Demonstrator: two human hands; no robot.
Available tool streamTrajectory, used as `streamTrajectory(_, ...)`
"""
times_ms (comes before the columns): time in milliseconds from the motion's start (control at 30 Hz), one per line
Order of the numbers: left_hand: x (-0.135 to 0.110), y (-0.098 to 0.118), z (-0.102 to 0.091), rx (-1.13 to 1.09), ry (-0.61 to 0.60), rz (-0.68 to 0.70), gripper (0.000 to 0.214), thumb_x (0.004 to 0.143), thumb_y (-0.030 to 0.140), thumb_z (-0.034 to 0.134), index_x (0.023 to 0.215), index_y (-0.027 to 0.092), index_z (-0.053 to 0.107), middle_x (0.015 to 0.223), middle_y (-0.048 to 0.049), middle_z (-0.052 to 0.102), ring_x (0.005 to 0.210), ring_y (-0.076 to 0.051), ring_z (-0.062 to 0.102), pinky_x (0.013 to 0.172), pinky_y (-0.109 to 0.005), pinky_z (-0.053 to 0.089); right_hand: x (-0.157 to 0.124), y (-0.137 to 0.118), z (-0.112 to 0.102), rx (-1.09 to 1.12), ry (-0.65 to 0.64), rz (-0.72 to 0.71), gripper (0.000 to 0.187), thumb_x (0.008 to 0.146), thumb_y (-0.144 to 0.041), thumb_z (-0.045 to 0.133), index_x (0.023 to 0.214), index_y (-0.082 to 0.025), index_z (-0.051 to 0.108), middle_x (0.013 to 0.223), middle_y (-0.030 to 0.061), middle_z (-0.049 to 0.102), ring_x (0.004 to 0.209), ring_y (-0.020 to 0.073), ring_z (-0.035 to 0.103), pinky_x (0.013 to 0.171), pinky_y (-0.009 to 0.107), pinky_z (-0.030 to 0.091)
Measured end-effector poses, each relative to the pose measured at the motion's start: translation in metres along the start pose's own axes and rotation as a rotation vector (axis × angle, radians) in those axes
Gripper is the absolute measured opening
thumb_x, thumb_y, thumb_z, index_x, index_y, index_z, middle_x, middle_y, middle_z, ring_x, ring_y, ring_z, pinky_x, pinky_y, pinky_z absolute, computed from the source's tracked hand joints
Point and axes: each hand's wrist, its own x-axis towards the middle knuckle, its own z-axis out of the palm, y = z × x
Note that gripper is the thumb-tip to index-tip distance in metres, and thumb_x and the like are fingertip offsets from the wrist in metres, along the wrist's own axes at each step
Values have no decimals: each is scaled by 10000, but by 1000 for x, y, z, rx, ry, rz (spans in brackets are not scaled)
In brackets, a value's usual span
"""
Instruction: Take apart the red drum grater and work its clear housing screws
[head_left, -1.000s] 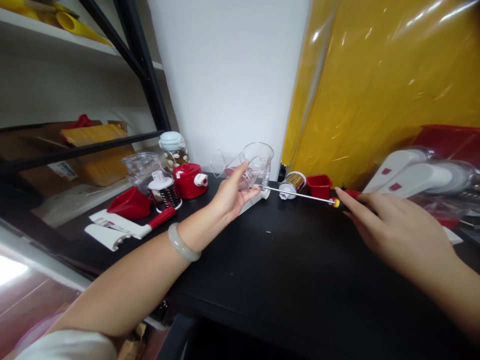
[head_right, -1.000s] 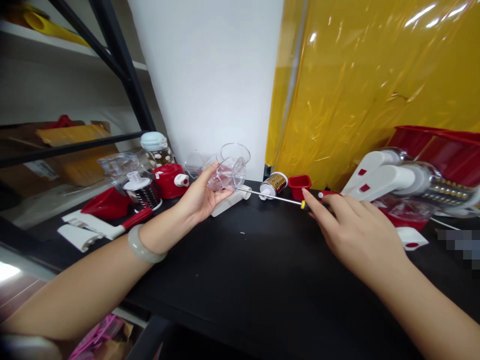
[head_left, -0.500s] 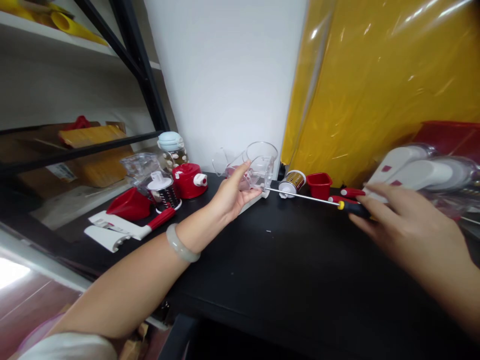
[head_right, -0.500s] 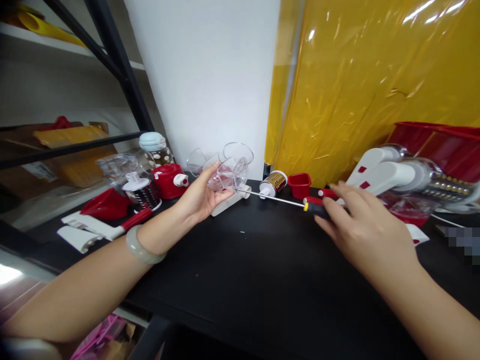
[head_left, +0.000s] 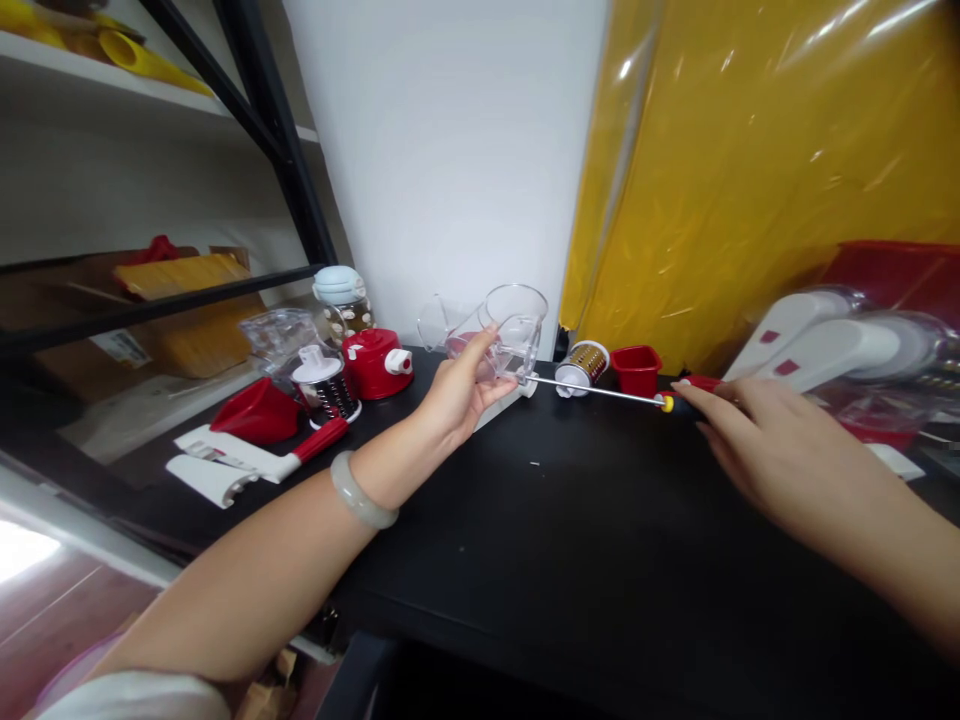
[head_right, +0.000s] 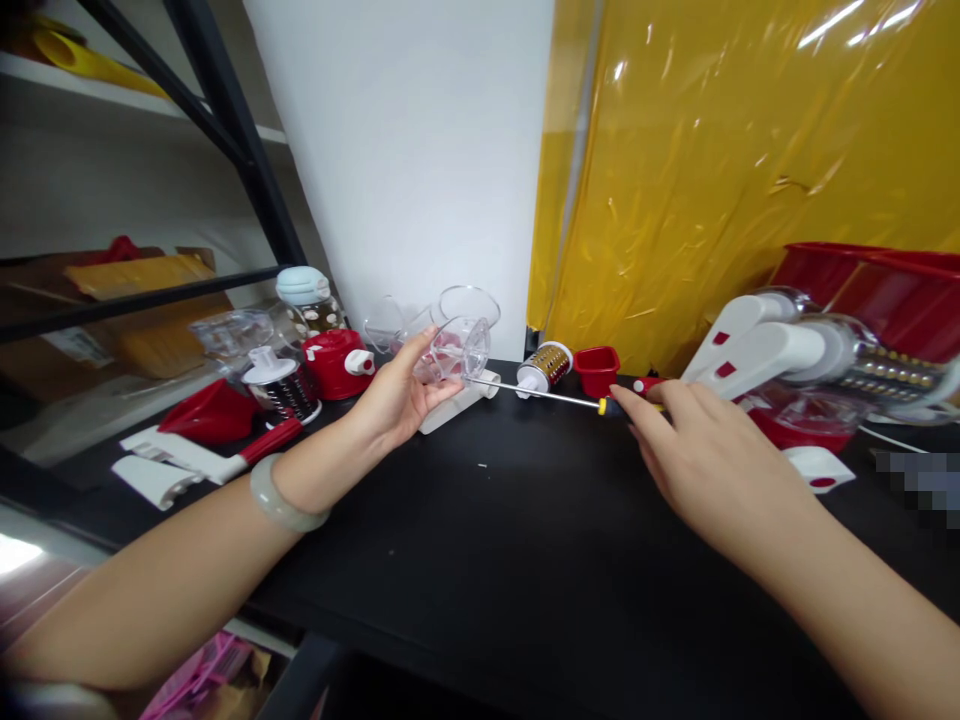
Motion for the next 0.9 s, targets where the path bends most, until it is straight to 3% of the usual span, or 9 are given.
streamTrajectory(167, -2, 0, 2, 16, -3, -3, 325, 812, 393, 809, 1011, 172, 681, 830, -47, 691, 680, -139, 652, 704, -287, 617, -3, 4, 1, 149, 73, 41, 262, 969, -222, 555, 1171, -154, 707, 1045, 159, 627, 898, 286, 617, 725, 413, 576)
streamTrajectory(367, -2, -1, 0, 15, -30, 25, 358, 769, 414, 847, 982, 178, 682, 894, -51, 703, 688, -131, 649, 708, -285, 623, 1, 3, 0, 144, 121, 96, 379, 981, -289, 526, 1274, -82, 647, 1233, 241, 659, 1120, 346, 679, 876, 462, 597)
streamTrajectory(400, -2, -1, 1, 17, -33, 28, 359, 765, 414, 849, 983, 181, 685, 902, -51, 706, 690, -131, 651, 710, -285, 624, 1, 3, 0, 106, 106, 94, 356, 992, -301, 495, 1228, -95, 664, 1204, 226, 689, 1094, 336, 699, 846, 447, 599)
streamTrajectory(467, -4, 0, 2, 22, -38, 23, 348, 778, 417, 838, 990, 183, 693, 906, -56, 713, 698, -137, 664, 708, -282, 623, -1, 2, -3, -9, 50, 109, 319, 999, -359, 450, 1012, -155, 695, 970, 159, 748, 834, 298, 744, 621, 394, 565)
streamTrajectory(533, -5, 0, 3, 23, -43, 9, 332, 800, 422, 821, 996, 180, 704, 909, -68, 723, 712, -146, 680, 693, -270, 618, -3, 0, -7, -133, -17, 157, 367, 992, -450, 425, 822, -206, 640, 708, 86, 697, 542, 254, 667, 427, 343, 398)
streamTrajectory(600, -6, 0, 3, 21, -49, 1, 324, 809, 421, 815, 998, 179, 712, 915, -73, 727, 721, -151, 688, 684, -262, 612, -4, -1, -11, -179, -58, 190, 423, 997, -513, 374, 766, -225, 582, 609, 53, 641, 454, 239, 610, 402, 317, 302)
streamTrajectory(733, -4, 0, 1, 27, -30, 18, 351, 780, 427, 841, 981, 173, 708, 883, -55, 707, 698, -142, 666, 703, -281, 614, -1, -2, -9, -1, -74, 198, 521, 1008, -614, 306, 819, -213, 579, 678, 67, 633, 587, 259, 646, 512, 345, 419)
streamTrajectory(900, 0, 1, -2, 18, 15, 68, 386, 726, 409, 880, 964, 177, 683, 932, -57, 704, 762, -156, 657, 729, -304, 616, 2, 5, 1, 239, -36, 135, 454, 1049, -408, 354, 1200, -106, 658, 923, 132, 646, 830, 289, 650, 768, 433, 540)
